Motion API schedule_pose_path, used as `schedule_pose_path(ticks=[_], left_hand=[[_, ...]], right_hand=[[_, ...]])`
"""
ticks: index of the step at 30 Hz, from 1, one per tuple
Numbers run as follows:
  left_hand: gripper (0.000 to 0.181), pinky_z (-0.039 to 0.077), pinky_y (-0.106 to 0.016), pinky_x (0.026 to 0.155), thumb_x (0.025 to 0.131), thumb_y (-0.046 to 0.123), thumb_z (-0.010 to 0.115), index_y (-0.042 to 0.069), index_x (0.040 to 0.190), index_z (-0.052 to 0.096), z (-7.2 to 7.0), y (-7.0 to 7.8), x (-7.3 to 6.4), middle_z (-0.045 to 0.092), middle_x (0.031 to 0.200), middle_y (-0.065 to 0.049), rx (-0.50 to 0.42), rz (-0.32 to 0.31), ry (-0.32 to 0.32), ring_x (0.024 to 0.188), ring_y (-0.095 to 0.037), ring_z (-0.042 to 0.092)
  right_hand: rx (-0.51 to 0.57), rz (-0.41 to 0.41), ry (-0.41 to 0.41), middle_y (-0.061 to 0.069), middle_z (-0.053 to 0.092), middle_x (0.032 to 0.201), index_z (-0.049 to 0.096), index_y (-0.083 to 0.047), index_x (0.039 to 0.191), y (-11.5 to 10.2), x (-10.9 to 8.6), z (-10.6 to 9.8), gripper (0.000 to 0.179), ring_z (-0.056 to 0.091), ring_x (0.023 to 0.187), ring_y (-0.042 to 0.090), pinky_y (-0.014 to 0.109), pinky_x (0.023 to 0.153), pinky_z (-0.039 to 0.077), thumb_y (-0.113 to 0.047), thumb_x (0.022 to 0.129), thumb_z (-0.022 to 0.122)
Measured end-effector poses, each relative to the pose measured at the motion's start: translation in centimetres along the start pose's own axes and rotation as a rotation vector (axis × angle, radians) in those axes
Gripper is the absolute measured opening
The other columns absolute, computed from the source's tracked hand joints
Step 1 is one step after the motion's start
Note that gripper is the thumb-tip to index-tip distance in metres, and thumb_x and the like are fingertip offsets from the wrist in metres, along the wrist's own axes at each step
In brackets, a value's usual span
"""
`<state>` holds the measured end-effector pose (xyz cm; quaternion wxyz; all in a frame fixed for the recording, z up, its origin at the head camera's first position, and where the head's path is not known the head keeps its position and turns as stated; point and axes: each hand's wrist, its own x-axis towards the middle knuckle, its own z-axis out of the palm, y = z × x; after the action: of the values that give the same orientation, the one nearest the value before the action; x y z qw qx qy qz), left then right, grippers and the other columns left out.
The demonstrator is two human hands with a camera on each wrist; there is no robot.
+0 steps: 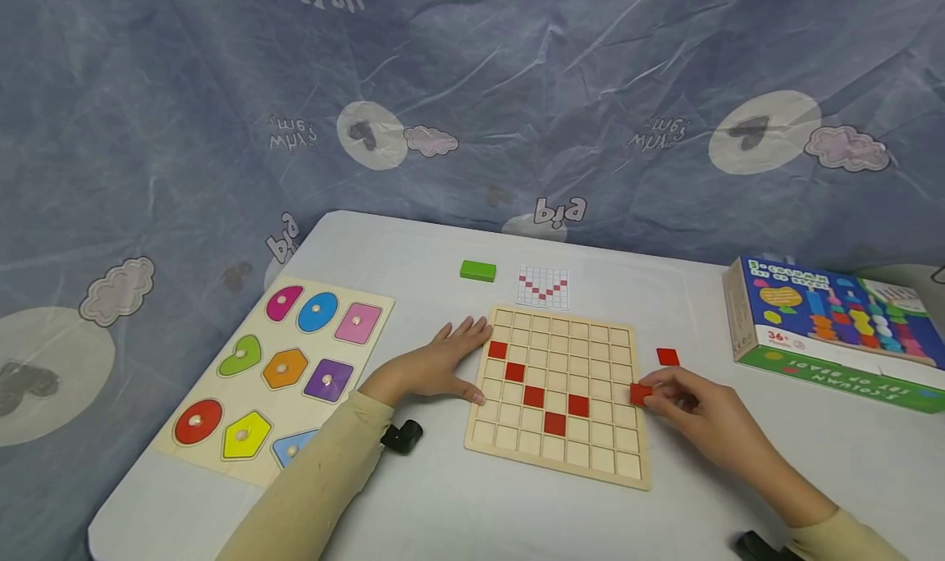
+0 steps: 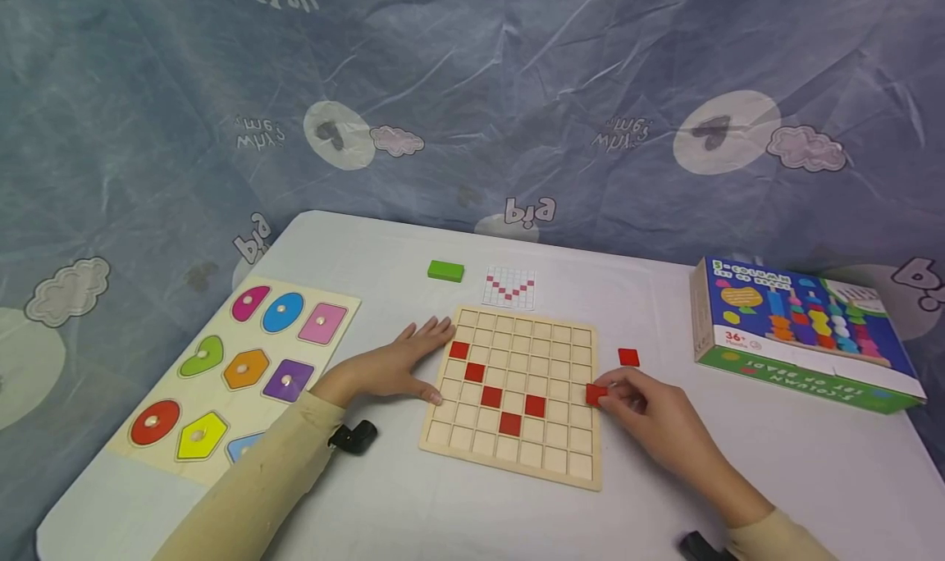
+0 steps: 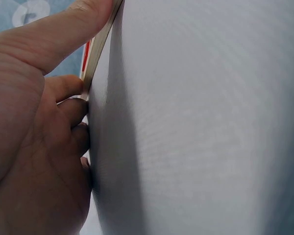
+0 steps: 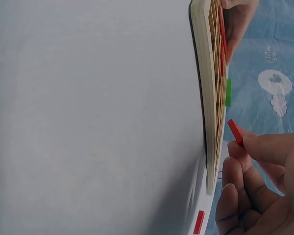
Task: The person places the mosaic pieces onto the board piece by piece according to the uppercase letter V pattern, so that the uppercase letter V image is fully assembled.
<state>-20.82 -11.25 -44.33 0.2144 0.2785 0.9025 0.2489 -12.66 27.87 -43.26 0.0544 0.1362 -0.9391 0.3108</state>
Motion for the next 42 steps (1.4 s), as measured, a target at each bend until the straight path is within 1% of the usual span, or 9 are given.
schedule_pose_path(ticks=[3,8,13,20,29,34,42], left_hand=[[0.115,-0.005,-0.037,0.126,0.079,0.044,0.085,0.012,0.164,0.015,0.0,0.0,0.0,0.005,0.171,-0.002,-0.007,0.005,0.002,0.157,-0.018,-0.005],[0.115,-0.005,-0.036,0.126,0.079,0.044,0.086,0.013,0.164,0.015,0.1,-0.1,0.1,0.005,0.171,-0.001,-0.007,0.0,0.003,0.156,-0.017,-0.005],[0.115,-0.006,-0.035,0.126,0.079,0.045,0.085,0.013,0.164,0.015,0.2,-0.3,0.2,0.005,0.171,-0.001,-0.001,0.001,0.003,0.156,-0.016,-0.005],[0.115,-0.006,-0.035,0.126,0.079,0.045,0.085,0.013,0.164,0.015,0.2,-0.4,0.2,0.005,0.171,-0.001,-0.003,0.011,0.004,0.156,-0.017,-0.005],[0.115,-0.006,-0.035,0.126,0.079,0.045,0.085,0.014,0.164,0.015,0.2,-0.3,0.2,0.005,0.171,0.0,-0.001,-0.001,0.002,0.156,-0.015,-0.006],[0.115,-0.006,-0.035,0.126,0.079,0.045,0.085,0.013,0.164,0.015,0.2,-0.3,0.2,0.004,0.171,-0.001,0.008,0.002,0.001,0.156,-0.016,-0.006],[0.115,-0.006,-0.035,0.126,0.079,0.046,0.085,0.014,0.164,0.014,0.2,-0.3,0.1,0.005,0.171,-0.001,0.004,0.003,0.003,0.156,-0.016,-0.006]], right_hand=[[0.02,-0.003,-0.011,-0.011,0.069,0.086,0.073,-0.014,0.108,-0.4,0.3,0.4,0.022,0.056,0.073,0.005,0.018,0.062,0.047,-0.011,0.087,0.081],[0.052,-0.034,-0.016,-0.013,0.068,0.085,0.074,-0.017,0.106,-1.1,0.7,1.1,0.021,0.055,0.073,0.005,0.018,0.062,0.046,-0.011,0.087,0.081],[0.047,-0.048,-0.02,-0.015,0.068,0.084,0.074,-0.019,0.106,-1.6,1.1,1.7,0.021,0.055,0.074,0.005,0.019,0.063,0.047,-0.011,0.088,0.081],[0.037,-0.054,-0.015,-0.013,0.066,0.082,0.073,-0.019,0.105,-2.1,1.4,2.2,0.021,0.055,0.073,0.005,0.02,0.063,0.047,-0.009,0.088,0.08],[0.024,-0.02,-0.038,-0.01,0.065,0.083,0.074,-0.015,0.104,-2.5,2.0,2.6,0.021,0.055,0.074,0.008,0.021,0.062,0.048,-0.006,0.087,0.08],[0.028,-0.004,-0.053,-0.008,0.064,0.082,0.074,-0.014,0.104,-2.6,2.2,2.7,0.02,0.056,0.074,0.011,0.022,0.061,0.049,-0.005,0.086,0.08],[0.026,-0.005,-0.058,-0.007,0.062,0.084,0.074,-0.013,0.104,-2.8,2.4,3.0,0.022,0.054,0.074,0.012,0.023,0.06,0.047,-0.003,0.085,0.08]])
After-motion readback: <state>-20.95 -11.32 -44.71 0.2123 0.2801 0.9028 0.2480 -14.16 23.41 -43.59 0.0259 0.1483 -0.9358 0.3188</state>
